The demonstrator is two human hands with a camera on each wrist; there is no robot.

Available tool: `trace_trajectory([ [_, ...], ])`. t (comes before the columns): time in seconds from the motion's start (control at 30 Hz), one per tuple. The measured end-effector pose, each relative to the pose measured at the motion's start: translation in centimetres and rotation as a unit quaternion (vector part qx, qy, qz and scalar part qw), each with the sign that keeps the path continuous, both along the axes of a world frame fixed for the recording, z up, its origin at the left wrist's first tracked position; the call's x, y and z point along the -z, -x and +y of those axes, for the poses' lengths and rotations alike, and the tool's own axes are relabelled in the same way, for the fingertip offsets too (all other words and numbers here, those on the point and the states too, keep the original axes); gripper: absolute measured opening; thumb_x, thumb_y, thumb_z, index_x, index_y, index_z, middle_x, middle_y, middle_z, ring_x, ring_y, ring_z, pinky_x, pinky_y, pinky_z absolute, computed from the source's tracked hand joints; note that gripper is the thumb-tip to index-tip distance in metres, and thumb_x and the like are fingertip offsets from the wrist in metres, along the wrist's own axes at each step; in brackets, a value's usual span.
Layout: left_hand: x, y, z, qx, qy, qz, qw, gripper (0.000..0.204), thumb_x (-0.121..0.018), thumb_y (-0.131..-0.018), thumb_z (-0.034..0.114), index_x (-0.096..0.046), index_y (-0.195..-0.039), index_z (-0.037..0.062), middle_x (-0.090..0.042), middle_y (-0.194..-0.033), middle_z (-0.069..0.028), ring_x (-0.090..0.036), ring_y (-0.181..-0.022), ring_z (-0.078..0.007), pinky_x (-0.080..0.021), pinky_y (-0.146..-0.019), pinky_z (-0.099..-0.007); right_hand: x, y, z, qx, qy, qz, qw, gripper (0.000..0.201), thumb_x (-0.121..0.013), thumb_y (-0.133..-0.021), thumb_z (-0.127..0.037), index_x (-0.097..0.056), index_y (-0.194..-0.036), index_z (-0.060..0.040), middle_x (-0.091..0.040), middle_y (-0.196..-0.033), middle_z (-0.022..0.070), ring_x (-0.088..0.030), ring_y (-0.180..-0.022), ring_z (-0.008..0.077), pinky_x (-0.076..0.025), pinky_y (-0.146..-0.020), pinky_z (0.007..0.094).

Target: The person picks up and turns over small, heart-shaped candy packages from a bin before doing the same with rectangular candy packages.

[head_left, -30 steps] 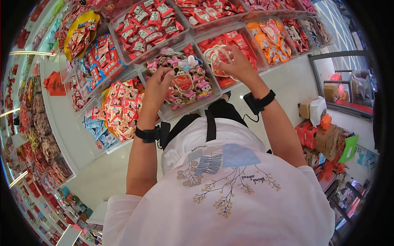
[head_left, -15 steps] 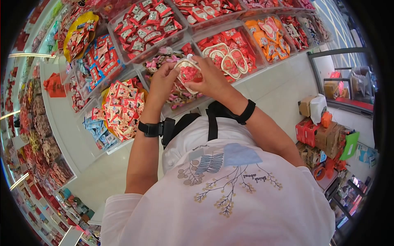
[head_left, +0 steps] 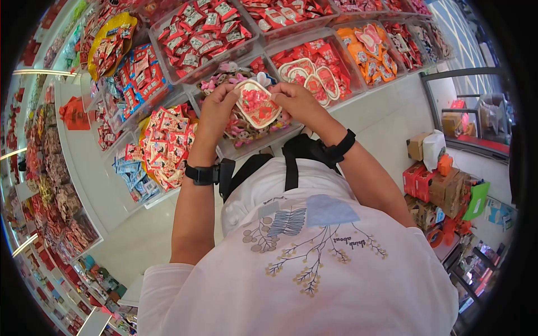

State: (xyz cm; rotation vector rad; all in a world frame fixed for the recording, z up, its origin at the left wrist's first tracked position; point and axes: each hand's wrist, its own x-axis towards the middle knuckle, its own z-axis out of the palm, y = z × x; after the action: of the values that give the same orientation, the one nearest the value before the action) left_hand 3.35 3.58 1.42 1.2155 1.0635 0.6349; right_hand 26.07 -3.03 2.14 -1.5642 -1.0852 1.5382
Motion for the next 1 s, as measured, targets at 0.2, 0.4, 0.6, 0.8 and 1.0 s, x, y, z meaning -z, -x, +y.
trace_trajectory([
  [0.2, 0.3, 0.3, -0.1, -0.001, -0.016, 0.007, 1.000, 0.022, -0.060, -0.100, 0.022, -0.068, -0.113, 0.0059, -0.065, -0.086, 0.0049, -0.056, -0.071, -0.0019, -0.042, -0.058, -0.0190, 0.7, -0.2, -0.1, -0.003, 0.019, 0.001, 1.000, 0.021, -0.058, -0.098, -0.020, -0.065, -0.108, -0.0035, -0.063, -0.078, 0.0008, -0.058, -0.057, 0.0072, -0.049, -0.052, 0.0248],
  [0.4, 1.4, 1.2, 0.0, -0.004, -0.047, 0.059, 0.997, 0.020, -0.060, -0.100, 0.020, -0.069, -0.111, 0.0058, -0.063, -0.084, 0.0059, -0.055, -0.071, -0.0018, -0.042, -0.059, -0.0206, 0.7, -0.9, -0.5, 0.036, 0.026, 0.013, 0.999, 0.022, -0.059, -0.097, -0.020, -0.065, -0.110, -0.0039, -0.067, -0.086, 0.0035, -0.062, -0.061, 0.0096, -0.051, -0.053, 0.0259],
  [0.6, 0.7, 1.2, -2.0, 0.067, -0.092, 0.227, 0.967, 0.019, -0.063, -0.097, 0.017, -0.067, -0.110, 0.0043, -0.068, -0.084, -0.0026, -0.061, -0.074, -0.0106, -0.049, -0.066, -0.0298, 1.4, -1.4, -1.0, 0.028, 0.025, 0.002, 0.999, 0.023, -0.059, -0.097, -0.021, -0.064, -0.112, -0.0033, -0.068, -0.089, 0.0042, -0.063, -0.062, 0.0103, -0.051, -0.053, 0.0258],
  [0.8, 4.4, 1.2, -3.3, 0.143, -0.178, 0.302, 0.926, 0.015, -0.067, -0.091, 0.014, -0.066, -0.103, 0.0046, -0.071, -0.086, -0.0118, -0.066, -0.073, -0.0218, -0.052, -0.069, -0.0348, 1.8, -1.8, -1.4, 0.027, 0.037, 0.000, 0.999, 0.024, -0.057, -0.098, -0.020, -0.065, -0.114, -0.0029, -0.069, -0.092, 0.0030, -0.062, -0.064, 0.0078, -0.051, -0.055, 0.0246],
  [1.0, 5.1, 0.7, -4.3, 0.167, -0.211, 0.299, 0.915, 0.012, -0.069, -0.088, 0.011, -0.064, -0.096, 0.0034, -0.071, -0.084, -0.0135, -0.068, -0.075, -0.0305, -0.052, -0.067, -0.0398, 2.1, -2.3, -1.7, 0.034, 0.047, -0.005, 0.998, 0.024, -0.056, -0.099, -0.019, -0.065, -0.114, -0.0027, -0.071, -0.094, 0.0030, -0.061, -0.063, 0.0066, -0.050, -0.055, 0.0235],
])
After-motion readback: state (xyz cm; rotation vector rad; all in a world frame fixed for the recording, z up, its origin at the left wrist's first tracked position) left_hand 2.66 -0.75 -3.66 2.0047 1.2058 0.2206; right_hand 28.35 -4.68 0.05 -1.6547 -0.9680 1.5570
